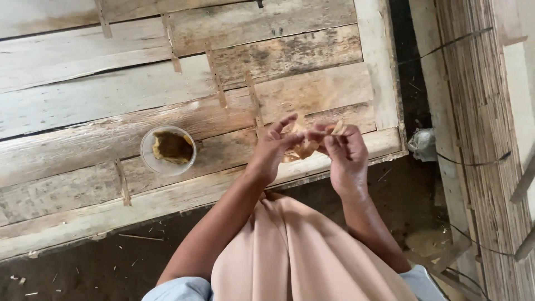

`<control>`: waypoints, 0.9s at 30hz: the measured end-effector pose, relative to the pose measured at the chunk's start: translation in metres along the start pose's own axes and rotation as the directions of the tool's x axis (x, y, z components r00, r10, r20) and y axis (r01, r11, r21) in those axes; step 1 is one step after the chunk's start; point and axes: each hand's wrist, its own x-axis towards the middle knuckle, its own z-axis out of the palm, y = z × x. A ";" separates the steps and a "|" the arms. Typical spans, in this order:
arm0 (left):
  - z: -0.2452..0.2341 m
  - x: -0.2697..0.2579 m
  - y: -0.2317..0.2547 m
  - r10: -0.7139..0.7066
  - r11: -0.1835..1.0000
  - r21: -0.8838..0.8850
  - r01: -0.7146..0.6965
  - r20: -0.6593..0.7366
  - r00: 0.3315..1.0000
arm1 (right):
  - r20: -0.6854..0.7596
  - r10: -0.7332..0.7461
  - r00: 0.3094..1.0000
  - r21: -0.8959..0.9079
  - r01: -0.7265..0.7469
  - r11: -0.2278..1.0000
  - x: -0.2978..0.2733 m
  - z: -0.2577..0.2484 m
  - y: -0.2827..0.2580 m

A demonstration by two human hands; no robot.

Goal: The person applies a brown paste from a plastic container onto a wooden surface using a perforated wooden strip. They spread the paste across the planks and then place the strip onto the treated area, pressing it down. The person repeats this process on different sections of the wooden surface.

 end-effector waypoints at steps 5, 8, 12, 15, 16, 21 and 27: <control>-0.018 0.018 -0.042 -0.099 0.944 -0.331 0.018 -0.229 0.968 | 0.222 -0.181 0.958 0.043 0.175 0.984 -0.030 0.009 -0.030; -0.028 0.017 -0.054 -0.073 0.942 -0.330 -0.053 -0.356 0.931 | 0.285 -0.149 0.947 0.219 0.087 0.972 -0.057 -0.014 -0.026; -0.067 0.007 -0.048 -0.109 0.950 -0.312 -0.016 -0.380 0.919 | 0.472 -0.345 0.812 0.550 0.035 0.835 -0.050 -0.039 -0.041; -0.073 -0.031 -0.029 -0.214 0.977 -0.045 0.209 -0.227 0.950 | 0.413 -0.446 0.794 0.592 0.138 0.794 -0.039 -0.067 -0.052; -0.078 -0.045 -0.027 -0.246 0.961 0.125 0.247 -0.022 0.969 | 0.358 -0.520 0.775 0.477 0.327 0.816 -0.035 -0.078 -0.061; -0.111 -0.081 -0.088 -0.481 0.877 0.206 0.434 0.377 0.792 | 0.157 -0.453 0.877 0.661 0.247 0.708 -0.046 -0.158 -0.084; -0.151 -0.095 -0.101 -0.688 0.675 0.583 0.453 0.275 0.671 | -0.010 -0.400 0.917 0.494 0.352 0.795 -0.041 -0.129 -0.115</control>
